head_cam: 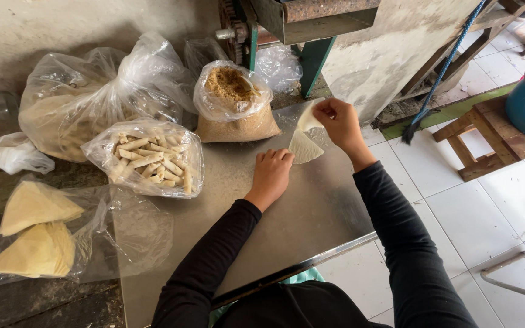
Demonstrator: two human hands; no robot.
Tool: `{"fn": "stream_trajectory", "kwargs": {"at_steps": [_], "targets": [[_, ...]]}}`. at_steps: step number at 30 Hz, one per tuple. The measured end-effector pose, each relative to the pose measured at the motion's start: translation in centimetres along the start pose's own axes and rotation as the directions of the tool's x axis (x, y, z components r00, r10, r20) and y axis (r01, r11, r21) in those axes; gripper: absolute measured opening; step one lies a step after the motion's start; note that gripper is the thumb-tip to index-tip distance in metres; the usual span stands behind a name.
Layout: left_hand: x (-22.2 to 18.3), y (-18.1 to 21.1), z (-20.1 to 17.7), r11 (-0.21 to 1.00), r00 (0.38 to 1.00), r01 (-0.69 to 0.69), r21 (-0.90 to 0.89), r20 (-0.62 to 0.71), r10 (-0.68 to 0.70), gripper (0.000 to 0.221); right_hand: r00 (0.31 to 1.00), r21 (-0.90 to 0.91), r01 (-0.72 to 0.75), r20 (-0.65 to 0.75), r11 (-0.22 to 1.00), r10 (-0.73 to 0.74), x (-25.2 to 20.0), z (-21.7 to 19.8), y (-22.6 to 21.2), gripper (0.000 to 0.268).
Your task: The person assembles spring rolls by placing a triangular wrapper on the table, adding a filling, and folding the wrapper into a cone shape. The person repeats this process multiple times, handling wrappers and filling by hand.
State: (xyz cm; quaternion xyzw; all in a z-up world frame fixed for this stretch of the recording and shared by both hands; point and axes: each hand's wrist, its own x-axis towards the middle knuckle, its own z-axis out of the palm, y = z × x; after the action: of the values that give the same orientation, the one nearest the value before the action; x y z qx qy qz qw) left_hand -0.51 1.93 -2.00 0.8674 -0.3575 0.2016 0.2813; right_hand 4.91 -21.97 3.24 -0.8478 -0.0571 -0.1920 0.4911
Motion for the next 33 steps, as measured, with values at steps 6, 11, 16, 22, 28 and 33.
{"fn": "stream_trajectory", "kwargs": {"at_steps": [6,11,16,22,28,33], "targets": [[-2.2,-1.6,-3.0,0.752,0.890,0.416,-0.511,0.061,-0.451,0.032,0.916,-0.199,0.278,0.350,0.940,-0.197,-3.8,4.0,-8.5,0.017],[-4.7,-3.6,-5.9,0.425,0.680,0.691,-0.585,0.329,-0.655,0.038,0.802,-0.131,0.431,0.509,0.893,-0.313,-7.1,6.5,-12.6,0.046],[-6.0,-2.9,-6.8,0.669,0.848,0.495,-0.555,0.138,-0.512,0.034,0.944,-0.154,0.328,0.008,0.932,-0.331,-2.7,6.5,-13.8,0.049],[-5.4,-0.7,-6.9,0.743,0.845,0.524,-0.416,0.147,-0.514,0.028,0.964,-0.108,0.267,0.026,0.958,-0.265,3.7,8.6,-13.7,0.029],[-5.3,0.1,-7.0,0.876,0.907,0.408,-0.257,0.010,-0.420,0.025,0.964,-0.049,0.255,-0.063,0.966,-0.257,6.2,10.9,-13.3,0.016],[-5.9,-0.7,-8.1,0.785,0.868,0.467,-0.406,0.041,-0.495,0.024,0.977,0.103,0.155,-0.165,0.983,-0.137,7.1,11.9,-11.8,0.019]]}}
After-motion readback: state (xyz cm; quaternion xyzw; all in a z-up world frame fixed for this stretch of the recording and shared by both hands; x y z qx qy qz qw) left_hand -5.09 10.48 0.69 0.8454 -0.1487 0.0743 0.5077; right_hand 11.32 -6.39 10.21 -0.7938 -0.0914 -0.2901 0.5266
